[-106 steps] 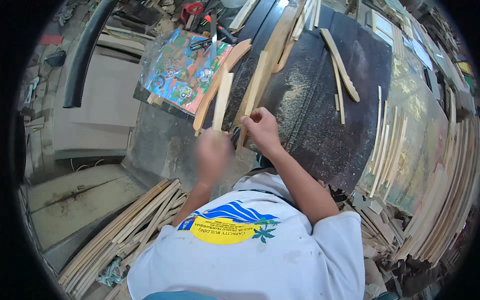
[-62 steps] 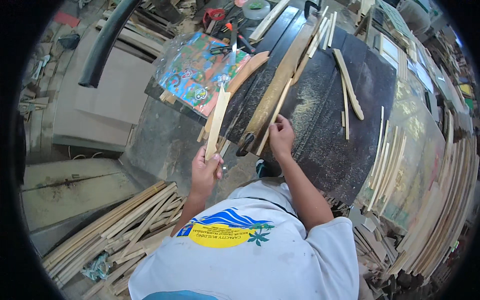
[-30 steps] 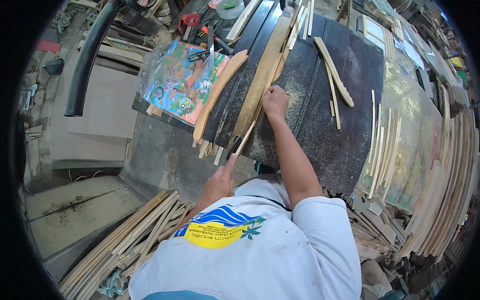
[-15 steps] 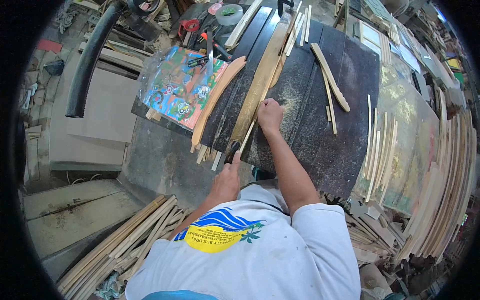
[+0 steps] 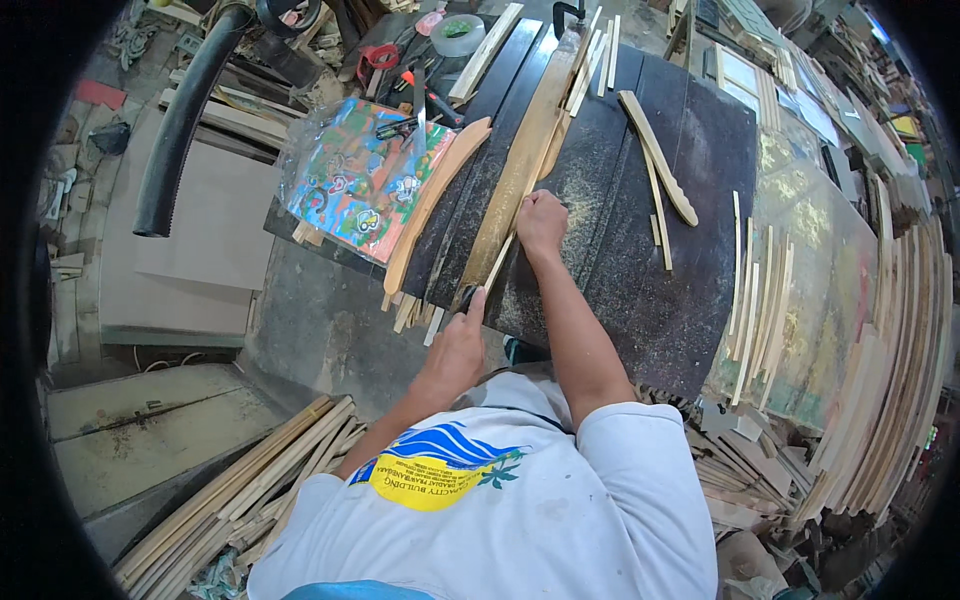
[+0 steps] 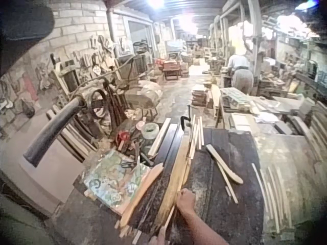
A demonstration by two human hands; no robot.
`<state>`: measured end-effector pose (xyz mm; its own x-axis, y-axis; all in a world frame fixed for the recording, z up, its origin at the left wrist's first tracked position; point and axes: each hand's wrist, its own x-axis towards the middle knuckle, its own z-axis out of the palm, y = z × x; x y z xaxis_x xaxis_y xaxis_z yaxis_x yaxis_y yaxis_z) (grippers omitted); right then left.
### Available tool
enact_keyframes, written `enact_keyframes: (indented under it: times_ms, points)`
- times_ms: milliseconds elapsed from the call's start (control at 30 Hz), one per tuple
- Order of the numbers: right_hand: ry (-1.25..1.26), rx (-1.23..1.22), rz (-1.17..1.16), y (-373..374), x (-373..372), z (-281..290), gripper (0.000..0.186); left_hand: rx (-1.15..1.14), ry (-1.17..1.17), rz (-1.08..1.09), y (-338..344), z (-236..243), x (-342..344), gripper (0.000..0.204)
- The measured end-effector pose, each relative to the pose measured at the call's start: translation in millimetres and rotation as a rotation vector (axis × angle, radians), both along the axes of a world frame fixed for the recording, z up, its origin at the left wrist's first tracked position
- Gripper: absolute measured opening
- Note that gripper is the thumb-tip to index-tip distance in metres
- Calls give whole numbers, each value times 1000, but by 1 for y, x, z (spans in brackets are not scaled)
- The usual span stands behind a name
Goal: The person repeatedly picks up thin wooden strips and runs them along a stationary grinding surface to shape the edges. They frequently inspect the strips by holding them up and comparing them before continuing the grinding process.
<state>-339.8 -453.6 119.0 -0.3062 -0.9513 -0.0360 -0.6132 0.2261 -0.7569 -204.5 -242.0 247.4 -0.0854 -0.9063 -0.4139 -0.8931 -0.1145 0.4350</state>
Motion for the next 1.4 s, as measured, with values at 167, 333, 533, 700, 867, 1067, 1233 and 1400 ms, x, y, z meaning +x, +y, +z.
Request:
enact_keyframes:
  times_ms: [167, 333, 533, 700, 867, 1067, 1233, 1400]
  points:
    - [12, -10, -2, -4, -2, -6, 22, 68, -2, 3, -11, 11, -4, 73]
    - [2, 27, 10, 2, 0, -4, 22, 75, 2, 13, -18, 11, -6, 72]
    - [4, 14, -3, -17, -2, 0, 23, 18, -31, -9, -36, 6, -14, 70]
    - [25, -38, 104, -25, -18, 1, 25, 42, -69, -26, -47, 15, -18, 67]
    - [352, -245, 49, -46, -123, 35, 32, 44, -78, -14, -49, 11, -16, 66]
    - [714, 184, 71, -42, -244, 41, 46, -23, -48, 1, -45, 8, -16, 71]
    - [174, 101, 154, 24, -191, 69, 41, 42, -55, 12, -49, 16, -21, 68]
    - [20, 133, 360, 94, -146, 82, 41, 55, -87, 0, -47, 11, -18, 67]
